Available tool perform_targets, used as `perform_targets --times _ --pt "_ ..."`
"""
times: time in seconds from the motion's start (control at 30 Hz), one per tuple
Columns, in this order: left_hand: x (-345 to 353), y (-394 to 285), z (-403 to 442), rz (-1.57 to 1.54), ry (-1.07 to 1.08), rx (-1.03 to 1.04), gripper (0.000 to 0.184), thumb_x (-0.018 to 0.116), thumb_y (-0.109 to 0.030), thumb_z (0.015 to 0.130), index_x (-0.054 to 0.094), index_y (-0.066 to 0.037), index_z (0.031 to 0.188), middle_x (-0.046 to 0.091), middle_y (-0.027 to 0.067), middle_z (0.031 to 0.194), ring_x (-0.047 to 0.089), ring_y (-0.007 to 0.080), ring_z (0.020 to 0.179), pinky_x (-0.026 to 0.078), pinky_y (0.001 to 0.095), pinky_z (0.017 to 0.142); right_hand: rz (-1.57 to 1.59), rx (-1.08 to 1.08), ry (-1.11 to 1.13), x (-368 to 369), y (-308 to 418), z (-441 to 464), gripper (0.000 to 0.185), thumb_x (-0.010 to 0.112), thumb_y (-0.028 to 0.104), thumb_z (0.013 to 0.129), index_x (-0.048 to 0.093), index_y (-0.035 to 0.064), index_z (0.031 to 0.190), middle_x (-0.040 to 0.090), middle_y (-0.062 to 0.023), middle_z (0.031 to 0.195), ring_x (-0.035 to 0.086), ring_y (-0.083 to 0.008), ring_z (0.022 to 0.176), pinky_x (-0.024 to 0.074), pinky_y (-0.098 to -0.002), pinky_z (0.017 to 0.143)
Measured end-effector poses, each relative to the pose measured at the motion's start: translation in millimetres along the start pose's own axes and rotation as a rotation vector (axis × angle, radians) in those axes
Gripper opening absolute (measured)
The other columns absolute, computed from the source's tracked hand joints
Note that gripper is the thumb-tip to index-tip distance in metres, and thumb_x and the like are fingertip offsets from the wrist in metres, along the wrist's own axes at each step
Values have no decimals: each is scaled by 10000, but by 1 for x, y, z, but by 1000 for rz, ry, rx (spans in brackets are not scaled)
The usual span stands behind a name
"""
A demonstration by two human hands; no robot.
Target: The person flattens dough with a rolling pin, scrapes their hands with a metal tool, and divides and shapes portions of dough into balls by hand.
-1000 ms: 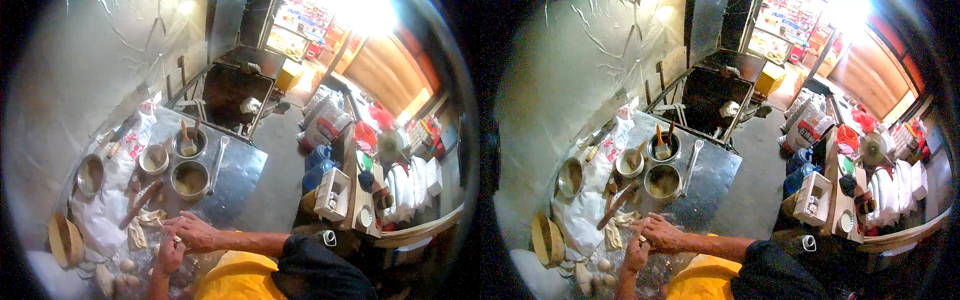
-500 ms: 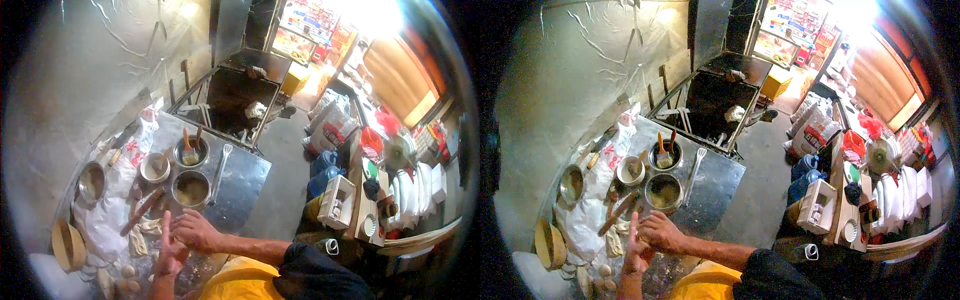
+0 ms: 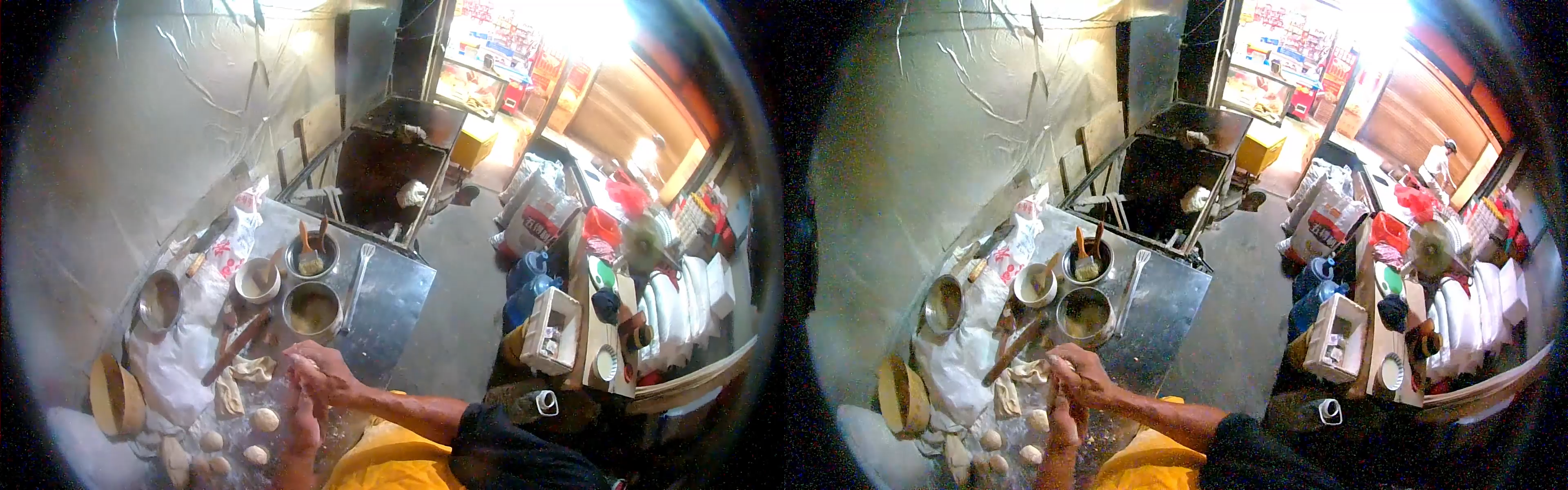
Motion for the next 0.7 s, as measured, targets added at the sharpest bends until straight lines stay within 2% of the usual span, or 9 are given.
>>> perform_targets --times 0.13,0.23,0.27,0.33,0.4,0.47,0.5,0.6,0.7 --pt "-22 13 -1 -68 -22 19 931 622 -649 891 307 -58 1538 426 102 1510 415 235 1398 337 371 1158 121 86 -43 -4 25 -19 307 500 259 1028 638 9 1142 646 -112 1146 600 -244 1119 465 -378 988" --pt "-27 26 -3 169 165 335 863 577 -590 949 260 -65 1557 371 107 1551 399 246 1412 334 382 1167 76 -172 17 -3 28 -23 270 568 283 1018 638 23 1002 659 -91 1028 605 -184 1076 483 -346 946" --pt "-29 33 -8 229 123 230 749 511 -498 998 262 -60 1552 368 110 1542 389 246 1412 332 369 1159 73 -175 16 -4 26 -27 270 568 283 1018 638 23 1002 659 -91 1028 605 -184 1076 483 -346 946" --pt "2 12 -23 345 57 14 532 380 -314 1094 267 -51 1542 361 115 1523 370 245 1413 328 344 1142 205 316 -28 -8 20 -32 251 590 271 1005 646 26 997 655 -69 965 603 -166 1037 470 -354 956" --pt "15 2 -24 4 137 46 570 407 -316 1089 206 -73 1564 347 109 1533 371 247 1407 324 351 1149 140 265 -51 -10 17 -35 258 585 278 1008 654 30 1002 653 -49 937 609 -146 951 491 -329 892" --pt "2 2 -21 222 183 245 579 408 -349 1086 226 -66 1557 339 112 1540 365 263 1417 308 367 1170 88 -18 25 -7 33 -41 286 553 292 1022 664 29 1017 665 -40 945 615 -131 893 507 -288 806" --pt "-1 2 -21 276 206 258 589 404 -360 1087 222 -56 1557 326 114 1548 355 268 1424 299 377 1179 153 -104 -43 -3 34 -44 283 602 277 1003 648 20 895 625 -1 778 568 -94 765 493 -309 697" --pt "6 5 -31 137 244 235 595 416 -357 1084 226 -50 1556 325 114 1549 353 272 1425 298 381 1180 170 210 -139 -7 15 -48 288 595 284 1005 647 21 900 622 8 794 570 -98 777 489 -302 707" --pt "14 -4 -37 187 222 234 583 437 -321 1082 234 -49 1557 329 105 1544 353 255 1422 318 371 1167 178 181 -94 -8 20 -50 322 567 310 1018 638 30 876 612 9 775 549 -87 738 465 -271 660"
Point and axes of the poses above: each hand's wrist, its own z-axis towards the middle knuckle, its own x-axis out of the palm, y = z × x, the point moved 4 cm from there along z, towards the middle knuckle
